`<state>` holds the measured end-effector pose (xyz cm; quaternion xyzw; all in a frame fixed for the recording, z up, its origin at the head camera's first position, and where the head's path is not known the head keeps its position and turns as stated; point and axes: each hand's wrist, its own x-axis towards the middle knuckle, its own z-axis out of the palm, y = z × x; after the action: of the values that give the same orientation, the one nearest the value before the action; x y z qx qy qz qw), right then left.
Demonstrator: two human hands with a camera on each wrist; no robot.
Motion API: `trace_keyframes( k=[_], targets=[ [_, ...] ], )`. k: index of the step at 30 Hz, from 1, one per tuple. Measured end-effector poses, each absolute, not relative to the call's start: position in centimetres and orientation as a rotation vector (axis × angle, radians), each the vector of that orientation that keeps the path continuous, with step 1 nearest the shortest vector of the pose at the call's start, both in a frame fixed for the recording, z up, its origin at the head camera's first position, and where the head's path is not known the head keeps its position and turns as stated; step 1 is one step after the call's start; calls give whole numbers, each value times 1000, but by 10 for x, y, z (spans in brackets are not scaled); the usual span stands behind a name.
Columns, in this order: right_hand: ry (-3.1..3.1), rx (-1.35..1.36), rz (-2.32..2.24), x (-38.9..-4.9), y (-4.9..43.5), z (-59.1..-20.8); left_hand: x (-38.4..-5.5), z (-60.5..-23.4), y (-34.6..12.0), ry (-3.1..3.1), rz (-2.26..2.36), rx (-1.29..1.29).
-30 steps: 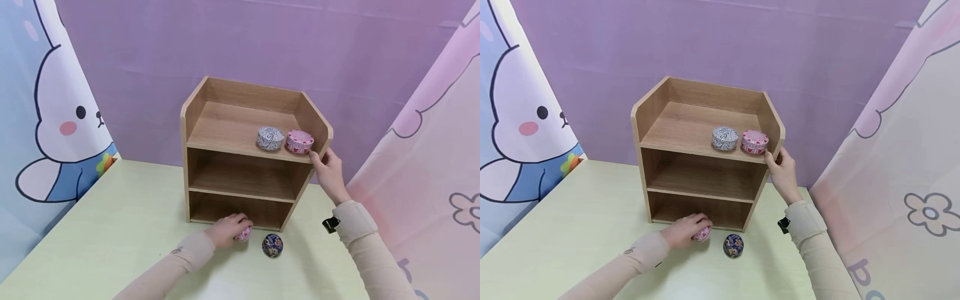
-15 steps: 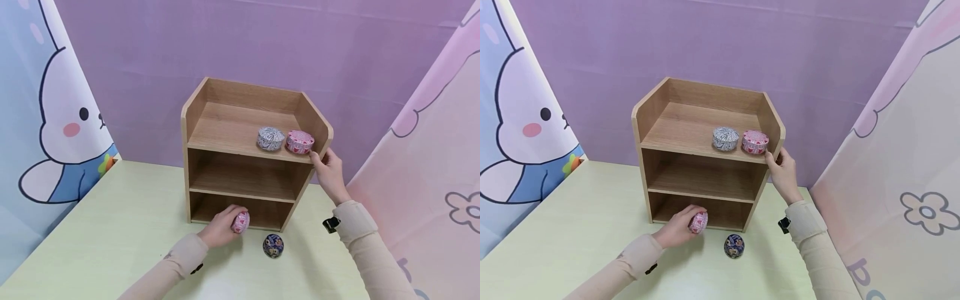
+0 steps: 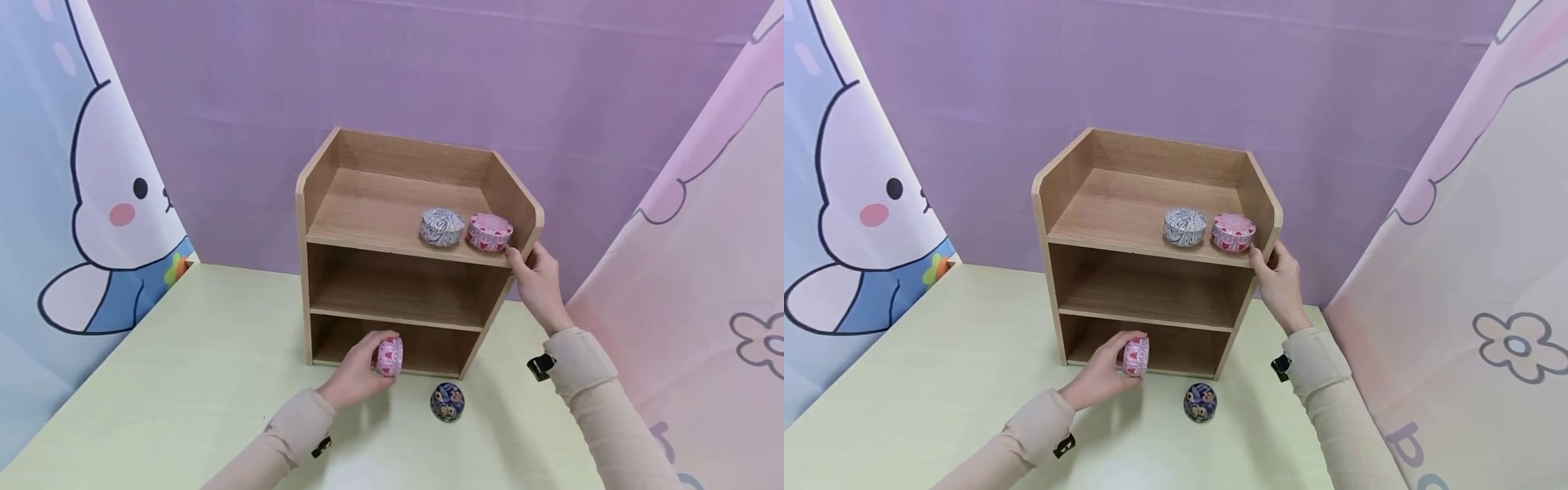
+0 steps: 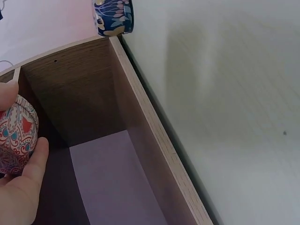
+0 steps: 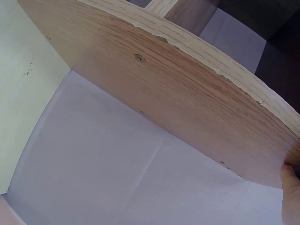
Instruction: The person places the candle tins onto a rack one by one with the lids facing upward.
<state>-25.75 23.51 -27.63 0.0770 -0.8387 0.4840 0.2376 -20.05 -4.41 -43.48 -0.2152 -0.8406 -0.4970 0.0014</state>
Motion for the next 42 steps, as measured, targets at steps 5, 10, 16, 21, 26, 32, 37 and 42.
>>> trace_keyframes(
  k=[5,10,16,21,26,32,37,42],
  targets=[
    [-2306,212,1327,-257,236,-276,-199,-433,-45,-2595,-1630,-644],
    [-2310,208,1331,-257,236,-277,-198,-434,-47,-2567,-1701,-597],
    [-2309,206,1327,-257,236,-276,-197,-434,-46,-2500,-1941,-490],
    [-2316,200,1311,-257,236,-276,-199,-433,-46,-2444,-2086,-369],
    [-2321,202,1309,-257,235,-276,-200,-434,-48,-2419,-2128,-373],
    [-2318,201,1305,-259,236,-276,-199,-435,-49,-2423,-2138,-432],
    [-2308,203,1309,-257,234,-273,-199,-435,-48,-2410,-2144,-435],
    [-2314,200,1307,-257,234,-273,-197,-432,-48,-2379,-2194,-411]
  ],
)
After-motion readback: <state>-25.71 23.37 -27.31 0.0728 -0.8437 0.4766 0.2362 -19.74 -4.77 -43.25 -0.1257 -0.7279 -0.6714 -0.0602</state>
